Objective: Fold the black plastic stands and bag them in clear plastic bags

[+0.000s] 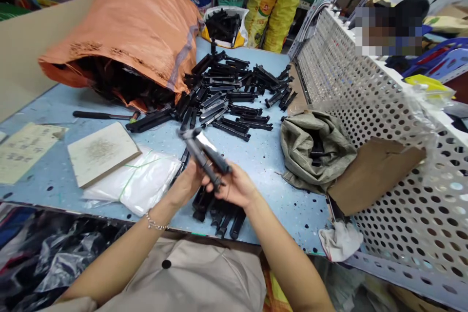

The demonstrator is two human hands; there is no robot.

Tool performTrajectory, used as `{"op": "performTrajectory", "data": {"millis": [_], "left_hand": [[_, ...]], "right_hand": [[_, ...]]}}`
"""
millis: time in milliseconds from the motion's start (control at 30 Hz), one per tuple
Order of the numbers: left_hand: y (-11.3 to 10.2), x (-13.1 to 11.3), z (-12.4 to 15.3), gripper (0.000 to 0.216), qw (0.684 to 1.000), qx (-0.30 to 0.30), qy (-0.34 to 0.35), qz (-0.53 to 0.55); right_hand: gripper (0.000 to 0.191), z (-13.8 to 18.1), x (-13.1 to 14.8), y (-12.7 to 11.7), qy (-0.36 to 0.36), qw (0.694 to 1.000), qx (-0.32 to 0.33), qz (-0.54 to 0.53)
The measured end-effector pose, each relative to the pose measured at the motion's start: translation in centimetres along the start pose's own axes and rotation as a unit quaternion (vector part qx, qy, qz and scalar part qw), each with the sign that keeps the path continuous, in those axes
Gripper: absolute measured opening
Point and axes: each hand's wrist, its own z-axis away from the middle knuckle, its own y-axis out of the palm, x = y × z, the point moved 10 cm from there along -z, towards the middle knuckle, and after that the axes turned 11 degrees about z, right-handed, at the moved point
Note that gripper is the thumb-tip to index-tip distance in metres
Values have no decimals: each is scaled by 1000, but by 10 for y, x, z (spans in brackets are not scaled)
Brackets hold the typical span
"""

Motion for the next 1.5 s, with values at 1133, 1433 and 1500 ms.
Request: {"op": "performTrajectory", "data": {"millis": [1133, 1433, 1500], "left_hand": [[18, 27, -3, 56, 781, 54, -62, -620], [-67, -16, -56, 72, 764, -122, -19, -633], [-62, -21, -60, 75, 798, -107, -6, -594]], "right_hand": [[27, 68, 2, -37, -157, 693, -228, 666], [19, 65, 31, -62, -206, 725, -303, 583], [20, 59, 43, -57, -205, 744, -327, 546]]}}
